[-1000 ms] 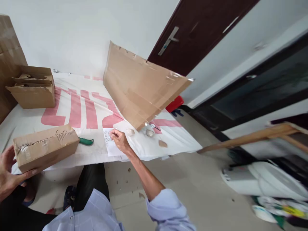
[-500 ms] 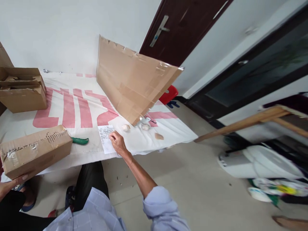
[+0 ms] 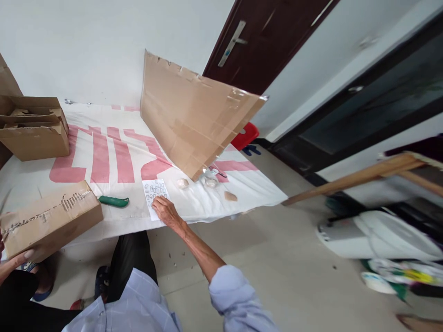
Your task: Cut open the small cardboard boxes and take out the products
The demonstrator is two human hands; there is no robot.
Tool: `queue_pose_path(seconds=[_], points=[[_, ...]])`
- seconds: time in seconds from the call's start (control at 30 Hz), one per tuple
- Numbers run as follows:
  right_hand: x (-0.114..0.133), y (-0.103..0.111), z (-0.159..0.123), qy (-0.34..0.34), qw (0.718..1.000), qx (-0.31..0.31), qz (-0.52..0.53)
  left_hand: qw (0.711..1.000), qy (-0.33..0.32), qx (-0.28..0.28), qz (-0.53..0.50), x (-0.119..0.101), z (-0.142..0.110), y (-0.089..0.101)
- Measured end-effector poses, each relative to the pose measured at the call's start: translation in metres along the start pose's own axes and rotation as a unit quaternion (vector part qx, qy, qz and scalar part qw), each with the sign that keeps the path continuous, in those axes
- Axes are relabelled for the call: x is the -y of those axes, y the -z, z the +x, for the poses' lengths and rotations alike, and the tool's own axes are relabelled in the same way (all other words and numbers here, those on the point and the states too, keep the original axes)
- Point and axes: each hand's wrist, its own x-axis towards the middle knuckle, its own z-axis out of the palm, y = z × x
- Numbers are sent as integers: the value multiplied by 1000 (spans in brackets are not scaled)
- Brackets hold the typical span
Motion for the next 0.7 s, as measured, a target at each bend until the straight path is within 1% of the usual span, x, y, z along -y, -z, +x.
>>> queue_pose_path(seconds=[0.1, 0.17, 0.23, 0.27, 0.33, 0.4, 0.47, 0.53, 0.57, 0.63, 0.7], points=[[2, 6, -2, 18, 999, 26, -7, 996, 30, 11, -79, 6, -2, 0], [4, 12, -1, 22, 998, 48, -17, 995, 28, 8, -90, 9, -4, 0], [8, 17, 6, 8, 998, 59, -33, 995, 14, 10, -94, 12, -7, 1], [11, 17, 13, 0, 998, 54, -38, 996, 8, 14, -93, 13, -8, 2], [22, 14, 31, -1, 999, 24, -29, 996, 3, 23, -84, 14, -10, 4], [39, 6, 51, 20, 1000, -2, 5, 997, 3, 29, -73, 12, -11, 7], [60, -5, 71, 39, 998, -3, 41, 998, 8, 39, -57, 8, -12, 10], [80, -15, 87, 43, 998, 21, 49, 998, 11, 56, -38, 3, -13, 13], [88, -20, 92, 40, 998, 43, 36, 997, 11, 65, -31, 1, -13, 14], [100, -27, 98, 25, 994, 102, -18, 997, 7, 77, -25, -1, -14, 15], [106, -35, 99, 8, 983, 170, -76, 996, 5, 77, -33, 1, -16, 15]])
